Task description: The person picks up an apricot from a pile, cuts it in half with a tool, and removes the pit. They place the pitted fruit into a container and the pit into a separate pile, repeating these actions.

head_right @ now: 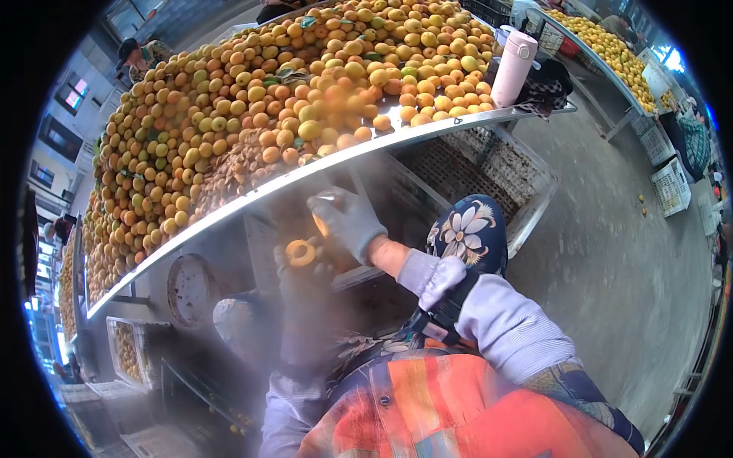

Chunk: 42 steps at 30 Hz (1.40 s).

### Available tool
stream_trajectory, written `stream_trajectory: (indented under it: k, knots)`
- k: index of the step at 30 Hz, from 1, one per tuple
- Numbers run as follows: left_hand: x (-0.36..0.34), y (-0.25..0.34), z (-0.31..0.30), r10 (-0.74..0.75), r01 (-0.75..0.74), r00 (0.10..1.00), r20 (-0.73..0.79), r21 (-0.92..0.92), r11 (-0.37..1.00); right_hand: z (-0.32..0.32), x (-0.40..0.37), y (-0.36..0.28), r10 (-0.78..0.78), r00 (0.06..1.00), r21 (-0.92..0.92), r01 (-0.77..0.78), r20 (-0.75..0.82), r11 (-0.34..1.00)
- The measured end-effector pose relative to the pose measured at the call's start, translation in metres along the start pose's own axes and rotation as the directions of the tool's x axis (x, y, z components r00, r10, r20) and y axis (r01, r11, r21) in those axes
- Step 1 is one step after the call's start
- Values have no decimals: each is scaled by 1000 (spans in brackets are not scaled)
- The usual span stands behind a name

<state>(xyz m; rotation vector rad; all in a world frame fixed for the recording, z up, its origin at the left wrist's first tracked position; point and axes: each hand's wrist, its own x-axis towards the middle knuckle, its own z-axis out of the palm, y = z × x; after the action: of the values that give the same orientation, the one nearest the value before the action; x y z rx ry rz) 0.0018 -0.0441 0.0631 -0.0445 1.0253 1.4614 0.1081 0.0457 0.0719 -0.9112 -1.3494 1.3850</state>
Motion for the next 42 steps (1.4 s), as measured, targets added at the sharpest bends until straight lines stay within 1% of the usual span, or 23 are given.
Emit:
stream_trajectory:
  k: [3, 5, 7, 8, 9, 11, 13, 14, 15, 18, 20, 21, 24, 25, 26, 27, 29, 30, 36, 38, 39, 41, 42]
  knots:
    - [-5, 5, 5, 5, -5, 1000, 17, -38, 999, 1, 9, -4, 75, 997, 28, -76, 16, 997]
    - [-10, 8, 4, 31, -30, 999, 14, -57, 998, 3, 14, -19, 69, 997, 148, -64, -27, 987]
    - [-16, 10, 2, -51, 54, 996, 78, -47, 997, -1, 12, -42, 287, 958, 419, -266, 13, 868]
    - [-17, 7, -2, -53, 57, 996, 75, -46, 997, -2, 12, -55, 300, 953, 476, -284, 43, 832]
    - [-17, 3, -5, -77, 83, 982, 171, -30, 996, -2, 10, -63, 303, 952, 477, -284, 38, 831]
    - [-23, -3, -1, -111, 117, 957, 267, -9, 993, -2, 6, -78, 112, 977, 629, -201, 179, 751]
    - [-44, -8, 19, -34, 9, 988, 150, 165, 986, -1, -1, -90, 137, 974, 642, -222, 180, 734]
    - [-49, -6, 24, -139, 126, 978, 155, 90, 988, -2, -4, -89, 95, 973, 603, -205, 208, 771]
    - [-52, -8, 26, -143, 130, 977, 155, 93, 987, -3, -7, -88, 54, 969, 563, -185, 240, 806]
    - [-55, -13, 27, -51, 22, 985, 163, 173, 985, -4, -16, -94, 103, 969, 566, -215, 224, 796]
    - [-50, -10, 24, -230, 225, 952, 200, 47, 973, -5, -17, -92, 111, 975, 529, -199, 195, 825]
    - [-50, -11, 23, -230, 225, 953, 200, 47, 973, -5, -17, -87, 49, 979, 499, -142, 196, 855]
    - [-50, -22, 20, -181, 165, 959, 220, 89, 982, -6, -20, -73, -17, 978, 471, -86, 210, 878]
    - [-46, -29, 18, -76, 39, 978, 196, 185, 982, -7, -21, -70, -23, 974, 472, -89, 226, 877]
    - [-45, -32, 19, 32, -82, 983, 181, 280, 957, -8, -21, -76, 100, 968, 541, -213, 231, 813]
    - [-45, -33, 17, 25, -74, 984, 175, 283, 956, -10, -18, -73, 108, 968, 543, -218, 228, 811]
    - [-45, -31, 18, -224, 192, 957, 185, 175, 966, -14, -7, -59, 434, 882, 563, -455, 182, 690]
    - [-44, -31, 18, -232, 198, 955, 186, 184, 963, -16, -4, -48, 499, 835, 623, -522, 234, 583]
    - [-46, -29, 19, -307, 282, 936, 171, 156, 947, -18, -8, -38, 492, 849, 693, -474, 194, 544]
    - [-55, -28, 28, -92, 57, 985, 149, 223, 973, -21, -7, -34, 460, 867, 700, -449, 192, 556]
    - [-54, -25, 30, -95, 59, 984, 152, 230, 971, -22, -6, -33, 428, 882, 698, -434, 200, 569]
    - [-52, -17, 29, -322, 340, 909, 265, -26, 940, -22, -5, -33, 424, 884, 702, -429, 196, 569]
    - [-51, -19, 28, -325, 341, 909, 261, -19, 940, -21, -5, -34, 466, 869, 689, -441, 166, 576]
